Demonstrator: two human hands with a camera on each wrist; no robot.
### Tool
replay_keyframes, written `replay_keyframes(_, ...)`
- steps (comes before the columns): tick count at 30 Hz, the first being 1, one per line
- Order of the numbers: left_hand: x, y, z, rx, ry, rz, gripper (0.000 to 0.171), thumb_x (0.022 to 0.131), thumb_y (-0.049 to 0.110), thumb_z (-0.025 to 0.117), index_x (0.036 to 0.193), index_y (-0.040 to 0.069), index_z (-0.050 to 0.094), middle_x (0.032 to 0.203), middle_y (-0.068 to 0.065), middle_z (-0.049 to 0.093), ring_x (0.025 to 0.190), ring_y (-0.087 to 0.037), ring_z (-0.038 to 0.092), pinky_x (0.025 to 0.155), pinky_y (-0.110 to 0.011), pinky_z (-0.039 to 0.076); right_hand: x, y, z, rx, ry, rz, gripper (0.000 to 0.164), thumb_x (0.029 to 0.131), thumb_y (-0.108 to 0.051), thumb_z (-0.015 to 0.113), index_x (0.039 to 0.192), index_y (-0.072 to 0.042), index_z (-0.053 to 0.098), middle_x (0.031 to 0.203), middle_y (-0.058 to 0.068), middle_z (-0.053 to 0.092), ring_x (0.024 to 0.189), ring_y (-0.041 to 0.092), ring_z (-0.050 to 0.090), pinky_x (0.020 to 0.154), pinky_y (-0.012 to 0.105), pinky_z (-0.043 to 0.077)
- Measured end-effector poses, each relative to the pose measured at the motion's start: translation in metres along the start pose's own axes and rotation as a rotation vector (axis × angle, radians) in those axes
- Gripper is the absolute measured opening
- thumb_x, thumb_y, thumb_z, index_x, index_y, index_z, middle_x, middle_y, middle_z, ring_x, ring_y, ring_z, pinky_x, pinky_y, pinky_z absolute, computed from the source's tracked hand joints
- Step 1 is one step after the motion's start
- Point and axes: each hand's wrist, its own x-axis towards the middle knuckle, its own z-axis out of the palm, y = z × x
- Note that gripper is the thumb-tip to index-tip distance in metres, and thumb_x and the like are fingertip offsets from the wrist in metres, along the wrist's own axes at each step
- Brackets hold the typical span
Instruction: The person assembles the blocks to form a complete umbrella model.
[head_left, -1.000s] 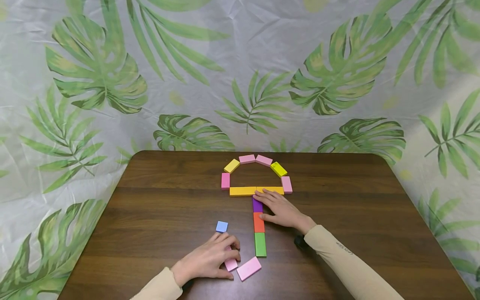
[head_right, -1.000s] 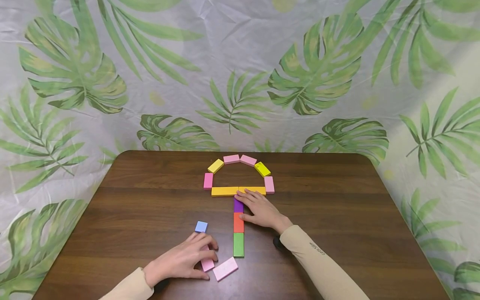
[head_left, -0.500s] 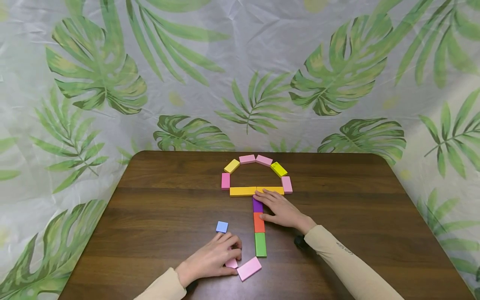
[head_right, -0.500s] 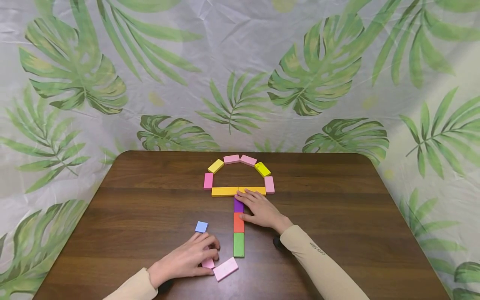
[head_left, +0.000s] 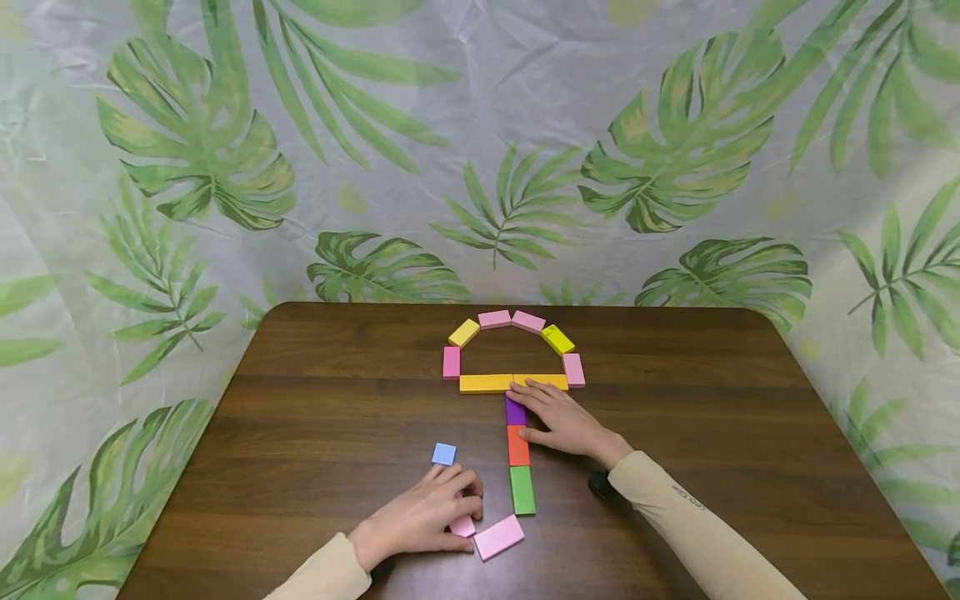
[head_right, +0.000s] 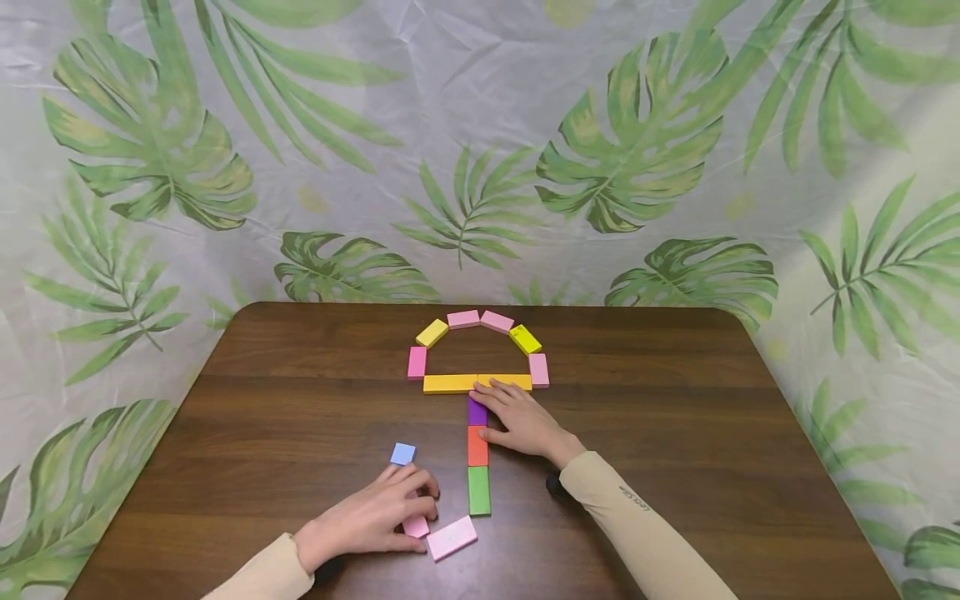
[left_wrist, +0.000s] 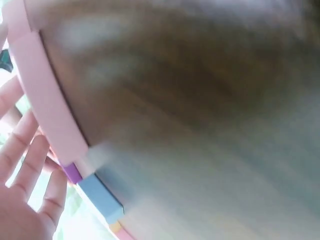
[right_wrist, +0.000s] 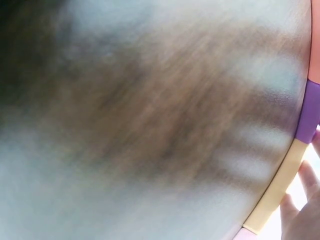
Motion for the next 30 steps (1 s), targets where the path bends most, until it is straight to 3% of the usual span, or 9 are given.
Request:
replay_keyframes(6,-0.006,-0.004,-0.004,-0.032,-0.019,0.021,0.032,0.075,0.042,0.078,0.096,0.023,0.064,0.112,0.004,0.049,0.108,-0.015,0.043,0.092,-0.033,0.038,0.0,0.0,0.0,0.002,0.0,-0.001,0.069,0.093,-0.048,0.054,0.15,-0.013,0.034,0.154,0.007,0.03,0.142,0.029,0.021,0.113,0.048,0.014)
replay_keyframes(20,-0.005,-0.003,-0.004,-0.085,-0.004,0.041,0.035,0.072,0.035,0.082,0.098,0.019,0.064,0.109,0.005,0.048,0.104,-0.013,0.046,0.092,-0.026,0.041,0.0,0.0,0.001,-0.004,-0.002,0.006,0.069,0.094,-0.048,0.053,0.15,-0.013,0.034,0.153,0.007,0.031,0.142,0.03,0.021,0.113,0.048,0.014)
replay_keyframes(26,-0.008,-0.009,-0.008,-0.095,0.026,0.006,0.043,0.069,0.04,0.082,0.102,0.02,0.064,0.11,0.007,0.05,0.104,-0.012,0.047,0.092,-0.028,0.04,0.0,0.001,0.001,0.0,0.001,-0.001,0.069,0.094,-0.048,0.053,0.15,-0.013,0.034,0.153,0.008,0.031,0.142,0.03,0.021,0.113,0.048,0.014)
replay_keyframes(30,-0.012,-0.018,-0.014,-0.071,0.057,-0.044,0.041,0.075,0.041,0.078,0.107,0.019,0.064,0.113,0.004,0.052,0.106,-0.014,0.048,0.089,-0.033,0.04,0.0,0.001,0.001,-0.011,-0.001,-0.004,0.069,0.094,-0.048,0.053,0.15,-0.012,0.033,0.154,0.008,0.03,0.142,0.03,0.02,0.113,0.047,0.014)
